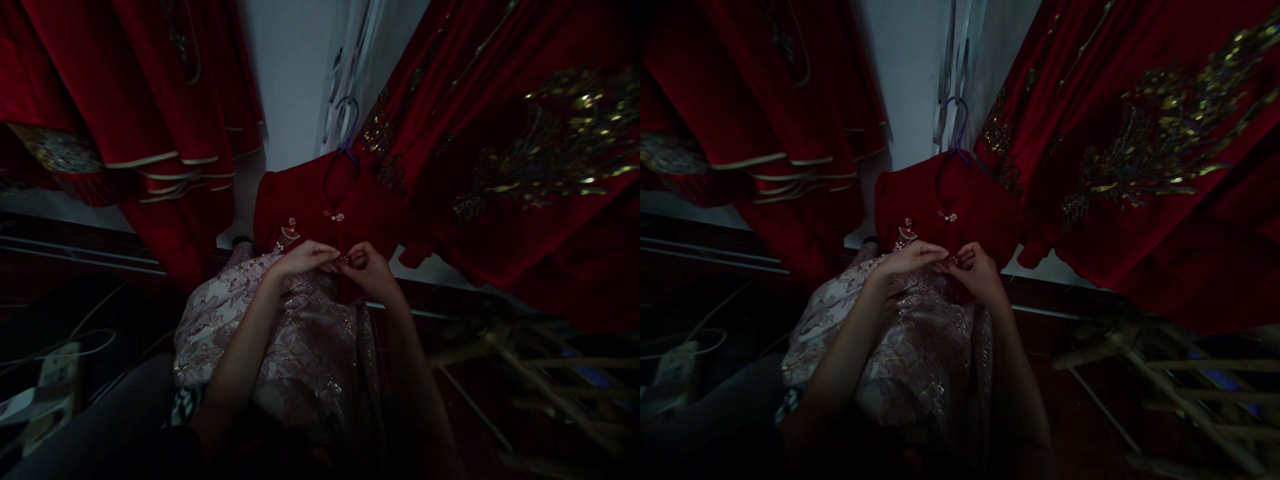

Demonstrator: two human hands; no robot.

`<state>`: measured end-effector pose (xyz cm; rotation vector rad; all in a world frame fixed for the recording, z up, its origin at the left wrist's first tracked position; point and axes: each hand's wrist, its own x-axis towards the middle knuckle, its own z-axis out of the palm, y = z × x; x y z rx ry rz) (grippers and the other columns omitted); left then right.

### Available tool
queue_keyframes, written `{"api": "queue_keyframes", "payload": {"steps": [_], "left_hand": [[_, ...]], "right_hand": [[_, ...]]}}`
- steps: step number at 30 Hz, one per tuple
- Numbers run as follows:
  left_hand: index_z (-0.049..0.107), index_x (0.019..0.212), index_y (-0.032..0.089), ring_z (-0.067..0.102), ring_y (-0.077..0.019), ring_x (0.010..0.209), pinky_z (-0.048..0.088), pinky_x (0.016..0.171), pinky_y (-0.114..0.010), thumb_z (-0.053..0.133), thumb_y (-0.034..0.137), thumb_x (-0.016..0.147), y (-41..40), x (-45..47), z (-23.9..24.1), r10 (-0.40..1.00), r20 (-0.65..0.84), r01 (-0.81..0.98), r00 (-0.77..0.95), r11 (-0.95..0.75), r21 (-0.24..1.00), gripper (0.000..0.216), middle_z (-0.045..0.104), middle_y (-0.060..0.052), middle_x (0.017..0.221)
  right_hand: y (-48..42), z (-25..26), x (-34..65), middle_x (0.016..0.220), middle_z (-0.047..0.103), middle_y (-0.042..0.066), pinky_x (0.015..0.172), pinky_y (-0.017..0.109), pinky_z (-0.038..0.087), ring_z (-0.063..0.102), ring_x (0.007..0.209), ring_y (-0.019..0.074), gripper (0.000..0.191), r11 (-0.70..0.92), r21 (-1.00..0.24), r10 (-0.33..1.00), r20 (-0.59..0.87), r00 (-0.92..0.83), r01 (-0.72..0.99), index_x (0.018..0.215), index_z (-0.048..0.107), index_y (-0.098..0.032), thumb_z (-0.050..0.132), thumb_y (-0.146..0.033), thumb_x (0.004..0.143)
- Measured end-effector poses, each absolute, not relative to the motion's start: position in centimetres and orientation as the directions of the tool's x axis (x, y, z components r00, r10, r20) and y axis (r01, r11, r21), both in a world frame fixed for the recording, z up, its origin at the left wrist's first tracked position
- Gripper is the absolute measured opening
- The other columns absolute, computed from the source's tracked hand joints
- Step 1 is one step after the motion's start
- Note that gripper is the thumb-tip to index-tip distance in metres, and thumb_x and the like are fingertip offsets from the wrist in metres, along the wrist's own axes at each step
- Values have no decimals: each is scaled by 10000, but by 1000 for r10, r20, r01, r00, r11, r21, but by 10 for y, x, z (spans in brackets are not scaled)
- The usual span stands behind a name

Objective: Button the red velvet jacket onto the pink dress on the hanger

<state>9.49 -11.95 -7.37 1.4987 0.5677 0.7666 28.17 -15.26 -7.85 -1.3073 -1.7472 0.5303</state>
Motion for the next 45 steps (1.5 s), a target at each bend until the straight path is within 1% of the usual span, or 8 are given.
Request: {"api": "queue_keyframes", "payload": {"steps": [4,9,12,16,22,27,33,45], "left_hand": [[677,853,141,654,-143,631,522,630,-275,714,357,723,-113,89,-81,817,140,-111,560,-93,989,254,688,-46,692],[626,801,131,613,-112,558,461,540,-207,760,308,656,-103,90,-90,888,166,-36,429,-167,985,265,670,-25,626],[630,760,137,611,-118,631,477,620,-232,732,273,659,-89,82,-97,951,290,-21,104,-289,957,198,673,-40,705],[600,825,165,588,-116,719,480,731,-260,700,182,621,-66,61,-115,872,387,69,-300,-385,920,228,648,-32,863],[528,855,168,576,-113,720,475,736,-268,648,113,559,-54,59,-134,924,278,-33,-263,-297,954,324,596,-10,828],[565,825,161,579,-109,691,477,709,-256,641,127,546,-55,64,-130,924,252,-111,-287,-293,949,291,610,-11,793],[643,826,130,599,-112,685,492,735,-270,694,228,573,-56,60,-124,939,246,-182,-238,-292,939,276,656,-30,771],[711,891,111,672,-155,750,536,748,-278,715,332,659,-63,52,-121,925,315,-67,-215,-335,940,320,726,-86,871]], "right_hand": [[-149,-80,271,847,603,21,593,261,496,573,663,123,428,406,-781,905,417,-89,474,959,523,-205,742,-420,662],[-152,-79,259,786,631,10,596,256,486,596,659,131,247,413,-758,904,407,-128,505,904,552,-207,676,-334,733],[-152,-78,264,764,641,0,603,256,492,606,639,127,215,399,-768,913,386,-135,500,902,562,-208,669,-300,740],[-150,-76,275,810,680,11,641,269,519,640,679,135,210,389,-782,920,355,-165,487,917,605,-209,676,-310,747],[-153,-75,274,925,718,37,759,308,576,690,845,157,236,369,-830,926,289,-244,418,1027,667,-218,611,-278,806],[-145,-76,254,924,687,40,528,255,595,685,770,156,281,284,-908,943,207,-262,307,1043,677,-227,636,-308,777],[-89,-75,213,870,679,21,542,233,588,667,751,138,268,389,-894,906,327,-268,221,991,674,-203,664,-298,741],[-65,-83,192,965,718,20,765,270,545,671,772,136,227,536,-708,832,534,-148,461,1012,699,-222,618,-220,800]]}}
